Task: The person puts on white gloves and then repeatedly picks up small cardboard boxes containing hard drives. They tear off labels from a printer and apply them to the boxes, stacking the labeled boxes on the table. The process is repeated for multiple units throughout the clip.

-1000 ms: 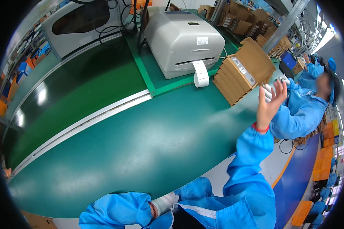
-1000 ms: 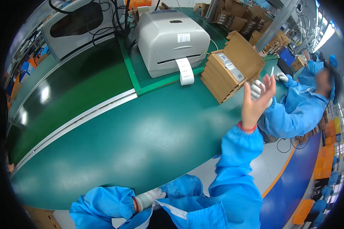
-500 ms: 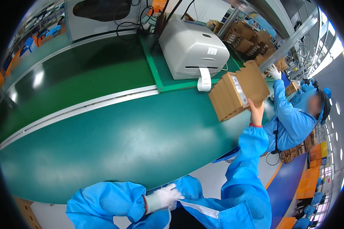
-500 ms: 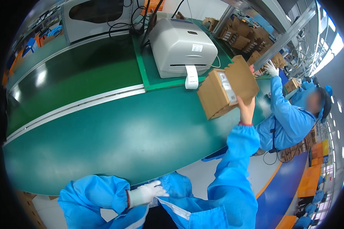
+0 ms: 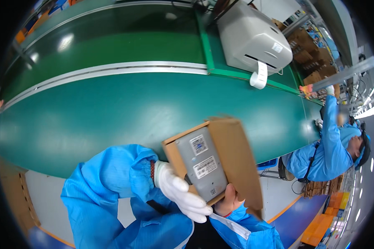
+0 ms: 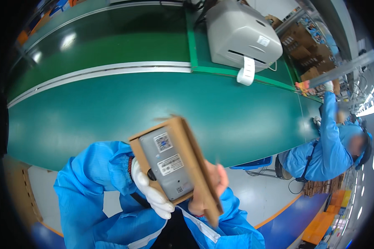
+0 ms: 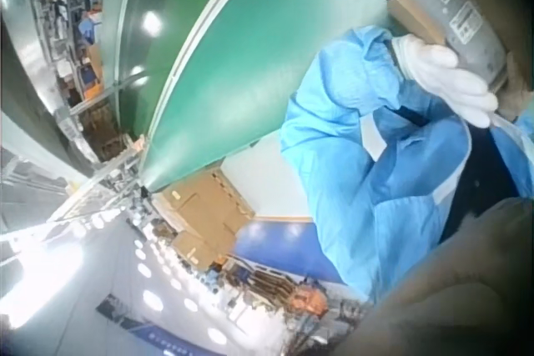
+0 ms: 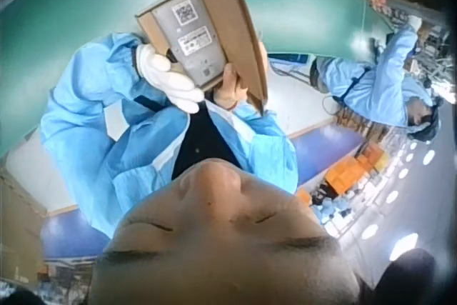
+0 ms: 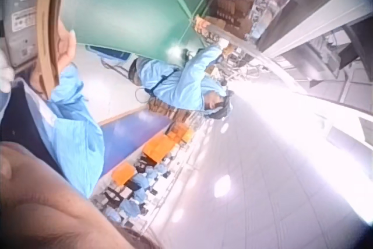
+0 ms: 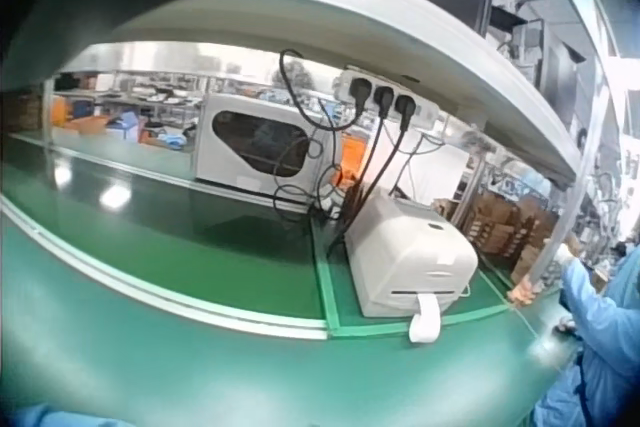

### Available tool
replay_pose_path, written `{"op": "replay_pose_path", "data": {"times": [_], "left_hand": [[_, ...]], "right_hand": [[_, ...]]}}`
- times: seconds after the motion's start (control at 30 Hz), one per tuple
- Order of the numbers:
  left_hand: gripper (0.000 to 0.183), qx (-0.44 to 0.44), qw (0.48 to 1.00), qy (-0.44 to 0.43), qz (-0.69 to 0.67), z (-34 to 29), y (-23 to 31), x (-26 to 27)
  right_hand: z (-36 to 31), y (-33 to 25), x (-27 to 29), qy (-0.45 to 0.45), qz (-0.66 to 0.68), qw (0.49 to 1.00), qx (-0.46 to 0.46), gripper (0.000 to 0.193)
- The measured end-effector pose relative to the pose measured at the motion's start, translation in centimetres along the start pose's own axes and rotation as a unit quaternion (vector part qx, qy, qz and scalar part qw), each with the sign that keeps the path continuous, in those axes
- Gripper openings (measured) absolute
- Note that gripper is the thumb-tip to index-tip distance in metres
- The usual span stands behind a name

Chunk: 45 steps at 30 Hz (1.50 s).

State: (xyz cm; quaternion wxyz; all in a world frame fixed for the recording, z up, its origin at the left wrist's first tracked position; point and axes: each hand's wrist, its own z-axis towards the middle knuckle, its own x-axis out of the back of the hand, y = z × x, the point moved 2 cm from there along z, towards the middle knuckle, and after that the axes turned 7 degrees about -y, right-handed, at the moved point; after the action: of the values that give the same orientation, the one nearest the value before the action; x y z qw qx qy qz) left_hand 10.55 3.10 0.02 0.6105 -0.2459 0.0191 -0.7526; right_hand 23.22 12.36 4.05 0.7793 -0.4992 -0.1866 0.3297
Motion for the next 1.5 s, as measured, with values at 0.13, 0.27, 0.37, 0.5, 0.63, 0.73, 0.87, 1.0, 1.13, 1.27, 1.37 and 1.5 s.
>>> {"op": "replay_pose_path", "data": {"times": [0.13,0.27,0.37,0.5,0.63,0.73,0.87,1.0,1.13,1.27,1.37,1.5], "left_hand": [[0.039,0.022,1.000,0.014,-0.014,-1.2,0.5,-0.2],[0.040,0.015,1.000,0.004,-0.027,-2.0,0.8,-0.1],[0.041,0.032,0.998,-0.013,-0.052,-1.3,0.6,0.6],[0.045,0.056,0.994,-0.058,-0.077,-1.0,0.6,1.1],[0.050,0.066,0.975,-0.199,-0.068,-2.7,3.3,2.8],[0.056,0.130,0.962,-0.241,-0.009,-2.7,3.8,2.3],[0.055,0.120,0.968,-0.213,0.057,-0.6,3.0,1.6],[0.048,0.188,0.974,-0.124,-0.024,3.3,1.9,0.8],[0.045,0.217,0.972,-0.081,-0.043,4.8,1.2,-0.8],[0.043,0.189,0.980,-0.050,-0.047,3.9,-1.0,-1.3],[0.042,0.227,0.969,-0.051,-0.082,2.1,-2.0,-0.6],[0.047,0.220,0.967,-0.082,-0.099,1.8,-2.0,0.1]], "right_hand": [[-1.6,1.1,0.5,0.027,0.057,0.997,-0.048,0.068],[-1.6,1.2,0.7,-0.015,0.073,0.996,-0.049,0.068],[-1.5,0.9,0.9,-0.033,0.077,0.996,-0.044,0.068],[-0.9,0.5,1.7,-0.084,0.026,0.996,-0.032,0.068],[1.7,-0.6,4.1,-0.168,-0.154,0.970,-0.090,0.057],[4.0,-0.3,5.4,-0.205,-0.208,0.953,-0.081,0.043],[7.6,-0.4,6.4,-0.217,-0.083,0.954,-0.192,0.030],[12.2,-4.0,4.7,-0.349,-0.153,0.901,-0.206,0.040],[16.7,-4.8,0.8,-0.477,-0.280,0.832,-0.052,0.060],[17.8,-3.8,-2.6,-0.500,-0.426,0.749,-0.084,0.071],[17.5,-3.1,-4.6,-0.448,-0.486,0.749,-0.053,0.072],[16.1,-3.2,-5.2,-0.277,-0.472,0.824,0.150,0.066]]}}
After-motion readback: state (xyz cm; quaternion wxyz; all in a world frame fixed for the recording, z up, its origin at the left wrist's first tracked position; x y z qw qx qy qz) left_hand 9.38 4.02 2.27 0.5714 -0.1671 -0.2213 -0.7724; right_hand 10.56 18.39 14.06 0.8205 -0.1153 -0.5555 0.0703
